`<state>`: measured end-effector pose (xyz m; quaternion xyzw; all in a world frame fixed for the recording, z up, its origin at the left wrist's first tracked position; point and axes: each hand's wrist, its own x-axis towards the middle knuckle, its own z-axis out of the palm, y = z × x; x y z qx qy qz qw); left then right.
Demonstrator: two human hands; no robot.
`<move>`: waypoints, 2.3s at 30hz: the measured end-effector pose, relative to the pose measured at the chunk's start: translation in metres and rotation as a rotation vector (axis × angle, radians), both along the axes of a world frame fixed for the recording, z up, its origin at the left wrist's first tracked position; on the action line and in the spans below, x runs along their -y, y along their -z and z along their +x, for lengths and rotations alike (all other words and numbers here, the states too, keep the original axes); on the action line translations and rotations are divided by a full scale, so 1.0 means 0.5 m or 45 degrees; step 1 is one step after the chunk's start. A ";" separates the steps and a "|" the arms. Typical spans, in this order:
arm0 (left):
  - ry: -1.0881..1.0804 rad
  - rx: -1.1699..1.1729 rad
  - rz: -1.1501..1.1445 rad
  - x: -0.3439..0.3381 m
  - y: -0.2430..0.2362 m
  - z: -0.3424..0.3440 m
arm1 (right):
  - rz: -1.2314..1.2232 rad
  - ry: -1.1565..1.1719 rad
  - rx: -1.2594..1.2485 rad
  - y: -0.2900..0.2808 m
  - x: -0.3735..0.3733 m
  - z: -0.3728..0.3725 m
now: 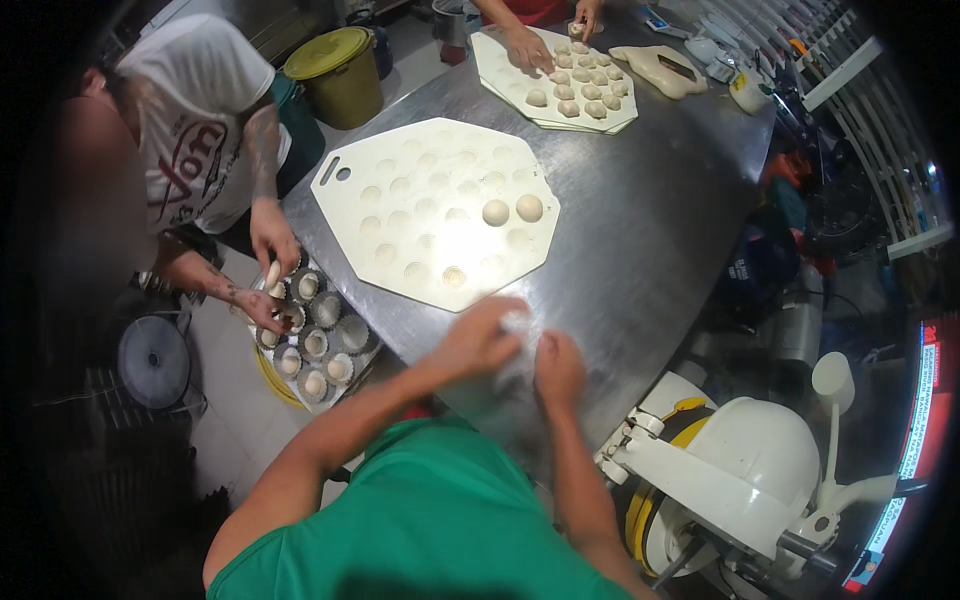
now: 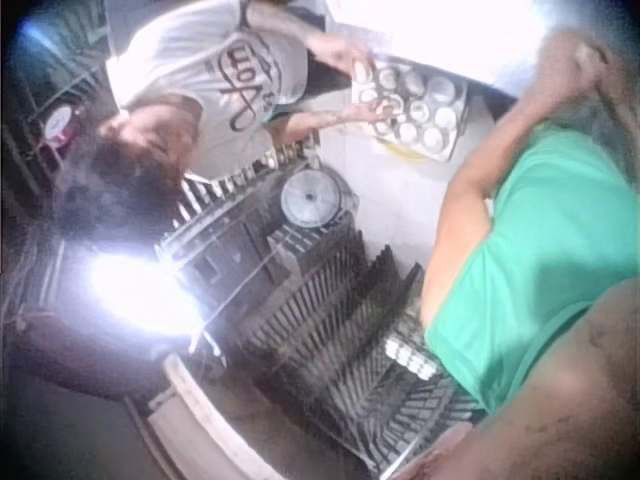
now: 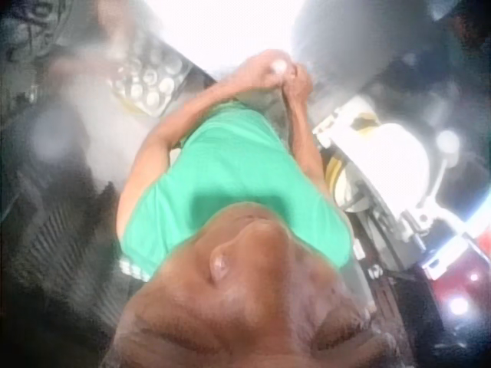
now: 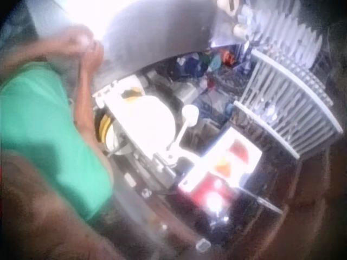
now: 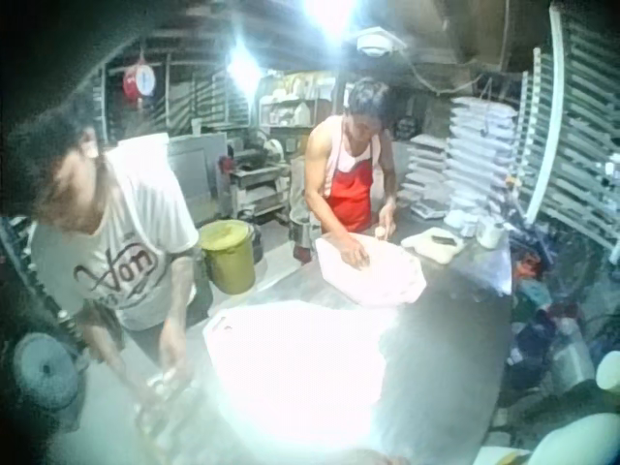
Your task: The person uses a dough dividing machine to portion dough, then places the portions onto a board and rolls them by hand into small buns before placing them into a tray of molds.
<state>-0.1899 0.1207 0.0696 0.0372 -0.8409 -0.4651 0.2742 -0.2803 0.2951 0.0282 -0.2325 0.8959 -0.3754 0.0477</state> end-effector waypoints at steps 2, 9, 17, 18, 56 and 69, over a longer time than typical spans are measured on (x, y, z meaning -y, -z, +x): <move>-0.337 0.121 -0.156 0.113 0.066 -0.074 | -0.197 0.021 0.124 -0.027 0.073 -0.059; -0.575 0.932 0.091 0.308 0.045 -0.268 | -0.112 -0.066 -0.009 -0.019 0.334 -0.323; -0.734 0.669 0.014 0.271 0.105 -0.250 | 0.015 -0.116 0.310 -0.014 0.399 -0.339; -0.757 0.589 0.054 0.258 0.110 -0.252 | -0.041 -0.122 0.312 0.007 0.392 -0.349; -0.935 0.651 -0.767 0.584 0.151 0.350 | 0.131 -1.562 -0.648 0.053 0.719 0.245; -0.900 0.682 -0.308 0.680 0.055 0.233 | 0.114 -0.985 -0.452 0.049 0.489 0.035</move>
